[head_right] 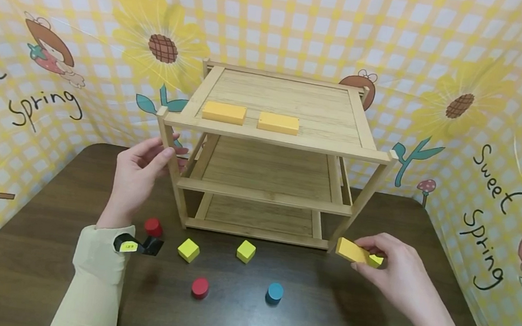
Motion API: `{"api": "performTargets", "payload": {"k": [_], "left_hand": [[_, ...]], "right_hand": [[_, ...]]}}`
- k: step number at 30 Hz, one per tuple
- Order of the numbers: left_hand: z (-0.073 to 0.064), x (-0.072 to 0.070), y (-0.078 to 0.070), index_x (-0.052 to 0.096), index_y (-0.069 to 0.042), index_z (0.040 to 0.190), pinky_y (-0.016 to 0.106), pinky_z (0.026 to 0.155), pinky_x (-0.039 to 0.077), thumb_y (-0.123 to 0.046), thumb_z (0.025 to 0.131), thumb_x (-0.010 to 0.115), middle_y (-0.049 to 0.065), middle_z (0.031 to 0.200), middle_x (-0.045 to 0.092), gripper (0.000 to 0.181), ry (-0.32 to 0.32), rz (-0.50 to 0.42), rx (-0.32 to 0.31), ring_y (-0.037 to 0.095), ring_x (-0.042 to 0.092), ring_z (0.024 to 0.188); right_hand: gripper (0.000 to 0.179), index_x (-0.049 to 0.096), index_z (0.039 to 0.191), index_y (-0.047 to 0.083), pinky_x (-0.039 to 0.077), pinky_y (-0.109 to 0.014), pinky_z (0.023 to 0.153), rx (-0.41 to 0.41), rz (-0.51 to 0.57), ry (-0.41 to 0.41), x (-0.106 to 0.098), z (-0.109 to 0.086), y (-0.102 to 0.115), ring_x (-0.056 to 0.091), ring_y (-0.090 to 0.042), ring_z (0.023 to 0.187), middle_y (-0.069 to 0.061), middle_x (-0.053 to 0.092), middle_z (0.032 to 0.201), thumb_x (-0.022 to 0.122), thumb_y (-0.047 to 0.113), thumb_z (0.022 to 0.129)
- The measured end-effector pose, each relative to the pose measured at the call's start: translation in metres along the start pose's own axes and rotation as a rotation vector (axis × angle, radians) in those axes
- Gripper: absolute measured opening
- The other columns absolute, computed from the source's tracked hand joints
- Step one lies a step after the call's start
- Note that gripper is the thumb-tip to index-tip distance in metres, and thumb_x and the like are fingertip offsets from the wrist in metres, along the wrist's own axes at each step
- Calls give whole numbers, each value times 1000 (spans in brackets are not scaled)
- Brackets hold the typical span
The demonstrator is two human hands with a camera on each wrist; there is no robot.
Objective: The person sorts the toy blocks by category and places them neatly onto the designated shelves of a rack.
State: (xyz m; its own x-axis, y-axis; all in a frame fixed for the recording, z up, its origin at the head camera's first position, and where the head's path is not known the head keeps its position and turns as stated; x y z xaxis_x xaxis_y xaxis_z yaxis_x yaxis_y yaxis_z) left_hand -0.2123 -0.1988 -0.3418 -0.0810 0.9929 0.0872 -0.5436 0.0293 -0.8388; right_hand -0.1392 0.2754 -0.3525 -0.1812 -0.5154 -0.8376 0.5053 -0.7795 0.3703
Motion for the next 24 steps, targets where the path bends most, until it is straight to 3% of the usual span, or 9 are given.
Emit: {"api": "performTargets", "payload": {"k": [9, 18, 24], "left_hand": [[0, 2, 1, 71, -3, 127, 30, 69, 60, -11, 99, 69, 13, 103, 76, 30, 3, 28, 4, 29, 75, 82], [0, 3, -1, 70, 0, 128, 35, 73, 61, -10, 99, 69, 26, 107, 72, 30, 4, -2, -9, 35, 74, 85], [0, 2, -1, 69, 2, 128, 39, 74, 61, -9, 99, 68, 17, 103, 75, 31, 1, -20, -16, 37, 73, 86]], "right_hand": [[43, 76, 104, 21, 47, -11, 74, -34, -22, -43, -4, 5, 5, 67, -7, 83, 13, 69, 96, 95, 8, 68], [46, 76, 106, 22, 46, -9, 78, -58, -20, -77, -9, 11, 13, 68, -7, 86, 14, 70, 99, 95, 7, 67], [47, 76, 106, 19, 45, -8, 81, -89, -7, -97, -12, 16, 18, 69, -8, 86, 12, 70, 100, 95, 3, 65]]}}
Point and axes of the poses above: each hand's wrist, its own z-axis towards the middle knuckle, its own x-axis out of the palm, y = z × x, the point moved 1 cm from there along z, towards the middle knuckle
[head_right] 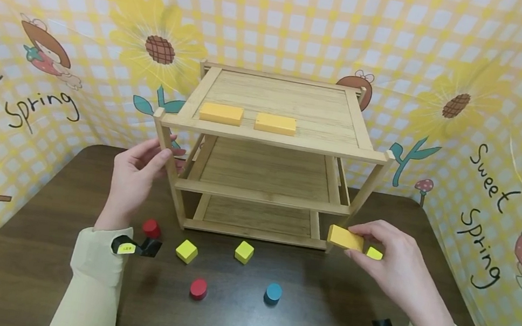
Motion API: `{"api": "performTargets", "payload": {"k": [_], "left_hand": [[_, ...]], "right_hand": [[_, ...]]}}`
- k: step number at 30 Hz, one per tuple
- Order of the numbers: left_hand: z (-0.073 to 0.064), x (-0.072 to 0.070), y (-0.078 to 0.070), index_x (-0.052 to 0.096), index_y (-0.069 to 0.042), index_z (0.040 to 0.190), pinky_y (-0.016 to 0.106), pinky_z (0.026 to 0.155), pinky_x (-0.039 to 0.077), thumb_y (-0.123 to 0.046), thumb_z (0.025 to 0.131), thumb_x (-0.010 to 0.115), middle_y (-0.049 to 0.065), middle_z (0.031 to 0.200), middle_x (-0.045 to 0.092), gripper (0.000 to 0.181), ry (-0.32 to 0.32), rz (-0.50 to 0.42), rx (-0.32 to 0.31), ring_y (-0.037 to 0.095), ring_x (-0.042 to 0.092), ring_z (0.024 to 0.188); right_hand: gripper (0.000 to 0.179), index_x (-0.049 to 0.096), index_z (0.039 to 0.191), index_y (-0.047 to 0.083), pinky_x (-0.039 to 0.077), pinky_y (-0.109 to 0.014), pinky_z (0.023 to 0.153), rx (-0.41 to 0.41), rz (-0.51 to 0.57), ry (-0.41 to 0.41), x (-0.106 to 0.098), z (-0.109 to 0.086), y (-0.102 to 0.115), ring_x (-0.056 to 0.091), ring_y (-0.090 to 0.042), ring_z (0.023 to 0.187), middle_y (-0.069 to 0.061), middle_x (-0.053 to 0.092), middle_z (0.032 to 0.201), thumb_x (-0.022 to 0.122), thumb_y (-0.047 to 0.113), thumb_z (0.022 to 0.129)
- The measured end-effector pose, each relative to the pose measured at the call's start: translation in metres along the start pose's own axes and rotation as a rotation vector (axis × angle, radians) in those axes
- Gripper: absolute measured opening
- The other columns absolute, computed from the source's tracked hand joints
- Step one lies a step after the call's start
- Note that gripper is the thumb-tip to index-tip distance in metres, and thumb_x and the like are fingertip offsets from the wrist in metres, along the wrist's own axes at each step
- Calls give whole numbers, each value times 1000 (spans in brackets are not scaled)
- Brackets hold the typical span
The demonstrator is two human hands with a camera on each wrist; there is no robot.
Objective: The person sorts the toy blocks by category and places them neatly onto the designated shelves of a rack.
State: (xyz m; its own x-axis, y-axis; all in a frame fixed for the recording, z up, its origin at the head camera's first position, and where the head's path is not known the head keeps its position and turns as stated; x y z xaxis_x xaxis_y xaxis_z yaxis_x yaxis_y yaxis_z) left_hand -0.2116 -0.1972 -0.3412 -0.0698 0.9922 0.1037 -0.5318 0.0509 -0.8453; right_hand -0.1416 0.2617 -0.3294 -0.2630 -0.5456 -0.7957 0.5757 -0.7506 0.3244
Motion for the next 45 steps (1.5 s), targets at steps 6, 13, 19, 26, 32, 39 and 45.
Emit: {"api": "performTargets", "payload": {"k": [6, 13, 19, 26, 32, 39, 45], "left_hand": [[0, 0, 0, 68, 3, 129, 43, 77, 61, -8, 100, 67, 28, 107, 71, 31, 13, -21, -4, 33, 74, 86], [0, -1, 0, 70, -1, 128, 40, 73, 62, -11, 99, 69, 31, 106, 70, 30, 3, 4, 2, 34, 74, 84], [1, -1, -1, 68, 3, 129, 43, 74, 61, -10, 99, 68, 30, 106, 71, 32, 9, -7, 7, 39, 72, 86], [1, -1, -1, 69, 0, 128, 41, 74, 61, -11, 99, 69, 17, 103, 75, 32, 5, 7, -5, 37, 73, 86], [0, -1, -2, 70, -2, 128, 40, 75, 61, -12, 99, 70, 25, 106, 72, 31, 3, 9, -12, 39, 73, 87], [0, -1, -1, 70, -1, 128, 42, 75, 61, -11, 99, 69, 29, 107, 71, 30, 5, 1, -8, 39, 73, 86], [0, -1, -1, 68, 1, 129, 43, 77, 61, -8, 100, 67, 19, 105, 74, 31, 11, -17, -5, 41, 72, 87]], "right_hand": [[50, 76, 106, 19, 46, -9, 81, -16, 10, -26, -2, 3, 6, 69, -8, 86, 13, 70, 100, 95, 1, 64], [50, 76, 106, 20, 43, -10, 81, -55, 29, -49, -5, 9, 11, 64, -2, 89, 16, 69, 99, 95, 0, 64], [52, 76, 107, 17, 40, -8, 89, -88, 33, -76, -9, 14, 17, 62, -1, 97, 12, 71, 102, 95, -1, 63], [56, 77, 110, 13, 41, -11, 94, -137, 79, -140, -15, 24, 26, 62, -2, 100, 6, 72, 104, 95, -4, 60], [53, 77, 110, 10, 42, -13, 95, -133, 89, -163, -22, 33, 37, 62, -2, 101, 2, 73, 105, 94, -5, 63], [52, 78, 110, 8, 44, -17, 97, -177, 123, -198, -28, 43, 46, 63, -5, 102, -1, 73, 106, 91, -7, 62], [48, 78, 109, 7, 44, -16, 95, -203, 118, -230, -35, 51, 56, 63, -3, 102, -2, 74, 105, 90, -4, 64]]}}
Point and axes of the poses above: each hand's wrist, its own z-axis towards the middle knuckle, its own x-axis out of the palm, y = z × x, the point moved 1 cm from there along z, towards the middle knuckle
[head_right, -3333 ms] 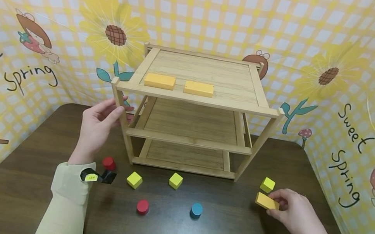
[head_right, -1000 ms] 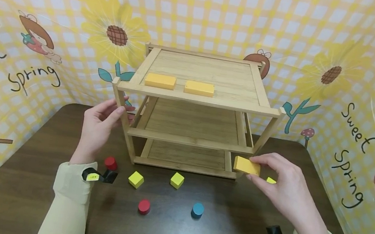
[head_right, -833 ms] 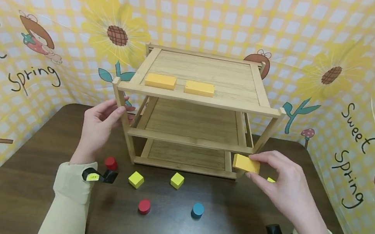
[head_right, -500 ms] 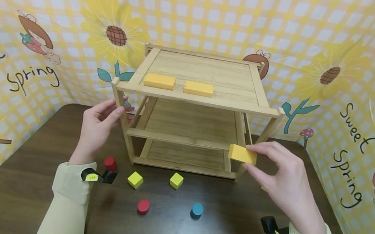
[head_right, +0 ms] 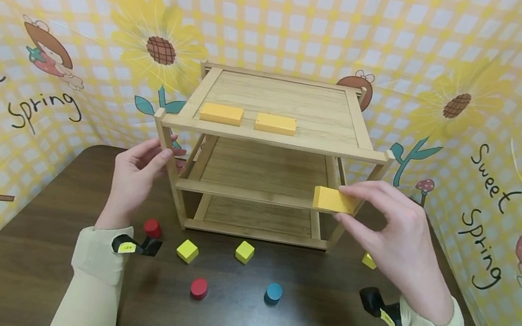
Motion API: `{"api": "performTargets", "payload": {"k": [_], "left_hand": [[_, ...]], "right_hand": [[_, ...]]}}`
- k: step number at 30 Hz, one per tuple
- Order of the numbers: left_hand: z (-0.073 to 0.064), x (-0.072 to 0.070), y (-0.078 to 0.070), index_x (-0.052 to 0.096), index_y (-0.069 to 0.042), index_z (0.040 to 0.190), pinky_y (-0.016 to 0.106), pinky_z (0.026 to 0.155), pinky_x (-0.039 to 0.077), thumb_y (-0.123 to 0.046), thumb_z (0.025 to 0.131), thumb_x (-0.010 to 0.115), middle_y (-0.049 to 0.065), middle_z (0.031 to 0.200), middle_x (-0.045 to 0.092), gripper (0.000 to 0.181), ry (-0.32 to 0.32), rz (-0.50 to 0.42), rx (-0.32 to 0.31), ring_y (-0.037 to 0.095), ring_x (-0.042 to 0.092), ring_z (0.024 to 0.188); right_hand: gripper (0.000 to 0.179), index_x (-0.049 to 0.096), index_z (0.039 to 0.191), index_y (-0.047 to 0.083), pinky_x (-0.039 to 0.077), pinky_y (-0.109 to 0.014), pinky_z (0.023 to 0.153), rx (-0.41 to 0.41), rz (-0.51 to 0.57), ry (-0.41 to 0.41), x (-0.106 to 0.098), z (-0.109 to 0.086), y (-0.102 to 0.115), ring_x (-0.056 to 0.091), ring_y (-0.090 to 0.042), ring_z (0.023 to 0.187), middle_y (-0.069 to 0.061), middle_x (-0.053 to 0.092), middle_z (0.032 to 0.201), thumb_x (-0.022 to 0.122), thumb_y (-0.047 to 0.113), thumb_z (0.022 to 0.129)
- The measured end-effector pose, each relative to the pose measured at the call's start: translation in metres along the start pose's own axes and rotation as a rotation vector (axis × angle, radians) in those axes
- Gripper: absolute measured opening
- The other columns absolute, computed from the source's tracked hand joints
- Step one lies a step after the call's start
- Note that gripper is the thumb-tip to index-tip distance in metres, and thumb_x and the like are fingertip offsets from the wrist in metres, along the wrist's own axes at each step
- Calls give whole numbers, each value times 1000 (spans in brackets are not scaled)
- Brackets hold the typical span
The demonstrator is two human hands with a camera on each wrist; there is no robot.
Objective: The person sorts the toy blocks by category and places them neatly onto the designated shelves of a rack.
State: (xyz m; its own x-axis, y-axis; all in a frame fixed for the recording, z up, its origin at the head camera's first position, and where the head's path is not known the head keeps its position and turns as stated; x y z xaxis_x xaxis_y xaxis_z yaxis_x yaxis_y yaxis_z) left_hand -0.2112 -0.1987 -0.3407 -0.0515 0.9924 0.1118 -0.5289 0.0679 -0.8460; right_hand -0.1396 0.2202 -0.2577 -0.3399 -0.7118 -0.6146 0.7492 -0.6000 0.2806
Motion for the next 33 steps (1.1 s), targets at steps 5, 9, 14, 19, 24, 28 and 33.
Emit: {"api": "performTargets", "payload": {"k": [5, 9, 14, 19, 24, 28, 33], "left_hand": [[0, 0, 0, 69, 1, 129, 41, 77, 61, -8, 100, 67, 18, 105, 74, 30, -1, -3, 3, 37, 73, 86], [-1, 0, -1, 68, 1, 129, 41, 78, 61, -7, 100, 67, 18, 105, 74, 30, -1, -5, 3, 38, 73, 87], [-1, 0, -1, 68, 1, 129, 41, 78, 61, -8, 100, 67, 18, 105, 74, 31, -3, -2, -3, 41, 72, 88], [-1, 0, -1, 68, 1, 129, 41, 79, 61, -9, 100, 67, 18, 107, 74, 31, -2, 4, -8, 41, 72, 89], [-1, 0, -1, 69, 0, 129, 41, 79, 61, -10, 100, 67, 17, 107, 74, 31, -3, 2, -11, 41, 72, 89], [-1, 0, -1, 69, -1, 129, 44, 79, 60, -10, 99, 68, 17, 107, 75, 31, -1, 2, -9, 43, 71, 90], [-1, 0, -1, 69, 0, 129, 45, 80, 60, -8, 99, 68, 22, 108, 73, 31, 6, -3, 0, 43, 71, 90]], "right_hand": [[40, 78, 108, 3, 44, -18, 96, -16, 13, -37, -4, 9, 7, 63, -4, 103, -7, 74, 103, 87, 1, 69], [46, 78, 108, 3, 44, -17, 95, 0, -2, -51, -6, 15, 13, 62, -5, 105, -7, 74, 103, 88, -6, 64], [51, 78, 109, 3, 44, -14, 92, 15, -32, -63, -9, 21, 18, 62, -5, 107, -6, 74, 104, 90, -11, 61], [50, 78, 109, 3, 44, -15, 94, 6, -60, -77, -11, 26, 19, 62, -6, 111, -7, 74, 104, 90, -9, 62], [50, 78, 109, 3, 44, -16, 93, 1, -73, -89, -13, 31, 16, 63, -6, 110, -6, 74, 103, 91, -9, 62], [50, 79, 111, 5, 40, -15, 75, -5, -99, -89, -14, 35, 11, 61, -2, 99, -5, 74, 104, 91, -7, 65], [47, 79, 110, 5, 38, -13, 67, -17, -128, -98, -16, 42, 5, 60, 1, 96, -6, 75, 103, 92, -5, 66]]}}
Point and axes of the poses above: each hand's wrist, its own z-axis towards the middle knuckle, its own x-axis out of the palm, y = z × x, the point moved 1 cm from there along z, towards the middle knuckle
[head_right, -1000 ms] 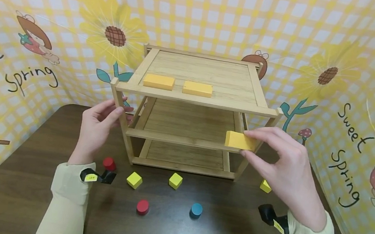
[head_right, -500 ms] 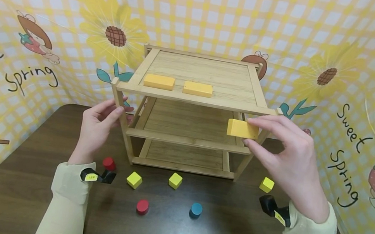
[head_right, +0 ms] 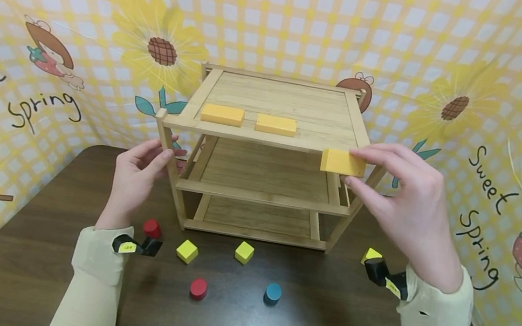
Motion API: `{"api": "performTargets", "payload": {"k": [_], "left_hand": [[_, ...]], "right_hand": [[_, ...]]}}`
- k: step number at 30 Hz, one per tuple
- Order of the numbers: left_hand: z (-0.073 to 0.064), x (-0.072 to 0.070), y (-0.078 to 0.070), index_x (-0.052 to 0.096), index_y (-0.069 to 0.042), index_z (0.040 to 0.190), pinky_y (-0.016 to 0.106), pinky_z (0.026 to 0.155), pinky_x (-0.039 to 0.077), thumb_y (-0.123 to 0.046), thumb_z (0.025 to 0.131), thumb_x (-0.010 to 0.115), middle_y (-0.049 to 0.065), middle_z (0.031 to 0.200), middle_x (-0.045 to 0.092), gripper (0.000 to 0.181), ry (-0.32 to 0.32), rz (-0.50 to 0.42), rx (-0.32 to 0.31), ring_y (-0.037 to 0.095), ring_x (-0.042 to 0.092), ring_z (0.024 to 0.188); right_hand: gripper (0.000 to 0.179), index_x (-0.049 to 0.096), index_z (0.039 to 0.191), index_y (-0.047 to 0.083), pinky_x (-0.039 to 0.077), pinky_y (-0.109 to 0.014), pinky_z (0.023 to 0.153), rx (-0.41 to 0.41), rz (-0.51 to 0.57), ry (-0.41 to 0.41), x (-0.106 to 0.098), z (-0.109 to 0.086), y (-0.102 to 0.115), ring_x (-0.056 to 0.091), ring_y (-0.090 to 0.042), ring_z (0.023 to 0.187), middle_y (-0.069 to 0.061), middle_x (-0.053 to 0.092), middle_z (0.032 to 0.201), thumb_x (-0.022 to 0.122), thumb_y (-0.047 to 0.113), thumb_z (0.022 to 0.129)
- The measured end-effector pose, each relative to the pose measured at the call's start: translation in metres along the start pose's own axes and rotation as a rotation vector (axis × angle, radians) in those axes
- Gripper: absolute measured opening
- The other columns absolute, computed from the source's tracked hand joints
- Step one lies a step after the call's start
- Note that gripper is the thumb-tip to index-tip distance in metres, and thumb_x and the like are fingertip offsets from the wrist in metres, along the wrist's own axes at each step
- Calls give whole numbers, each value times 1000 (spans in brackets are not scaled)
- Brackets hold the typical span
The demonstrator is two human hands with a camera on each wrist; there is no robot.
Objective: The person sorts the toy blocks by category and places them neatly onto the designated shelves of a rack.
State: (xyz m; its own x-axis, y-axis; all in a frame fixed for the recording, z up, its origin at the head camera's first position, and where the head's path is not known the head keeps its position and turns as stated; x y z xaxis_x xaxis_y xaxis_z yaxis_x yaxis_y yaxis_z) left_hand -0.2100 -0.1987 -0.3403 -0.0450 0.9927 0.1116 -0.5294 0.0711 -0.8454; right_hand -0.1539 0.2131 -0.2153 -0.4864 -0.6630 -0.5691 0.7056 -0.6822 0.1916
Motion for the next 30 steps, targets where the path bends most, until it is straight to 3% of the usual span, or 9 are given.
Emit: {"api": "performTargets", "payload": {"k": [7, 15, 19, 30], "left_hand": [[0, 0, 0, 69, 1, 129, 42, 79, 60, -8, 99, 68, 30, 111, 69, 31, -2, 2, 1, 43, 72, 89], [-1, 0, 0, 69, 0, 129, 40, 76, 61, -10, 100, 68, 31, 110, 69, 30, -10, 18, -7, 41, 72, 87], [0, 1, -1, 69, 0, 128, 40, 76, 61, -9, 100, 68, 33, 109, 68, 30, -11, 14, -6, 39, 73, 86], [0, 1, -2, 70, 0, 127, 37, 74, 61, -9, 99, 69, 25, 106, 72, 30, -18, 26, -8, 39, 73, 86]], "right_hand": [[44, 79, 109, 4, 35, -8, 55, 8, -24, -6, -3, 13, 4, 59, 4, 89, -6, 75, 104, 91, -8, 68], [46, 78, 110, 1, 40, -13, 79, 54, 11, -19, -2, 27, 7, 57, 8, 94, -9, 75, 104, 89, -14, 68], [45, 78, 111, 2, 40, -13, 80, 79, 11, -7, -1, 32, 3, 58, 7, 96, -8, 75, 105, 89, -11, 70], [43, 78, 117, 14, 40, -17, 80, 136, 12, 72, 2, 39, -16, 59, 0, 98, 4, 74, 109, 90, 3, 77]]}}
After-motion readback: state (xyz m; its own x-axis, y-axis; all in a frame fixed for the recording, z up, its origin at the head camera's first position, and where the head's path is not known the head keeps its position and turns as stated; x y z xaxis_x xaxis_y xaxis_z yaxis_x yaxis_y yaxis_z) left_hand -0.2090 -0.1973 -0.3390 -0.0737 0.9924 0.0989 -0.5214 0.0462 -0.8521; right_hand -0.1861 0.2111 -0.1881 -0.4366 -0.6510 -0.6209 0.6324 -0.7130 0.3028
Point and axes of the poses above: each hand's wrist, its own z-axis towards the middle knuckle, its own x-axis out of the palm, y = z × x, the point moved 1 cm from there along z, towards the middle knuckle
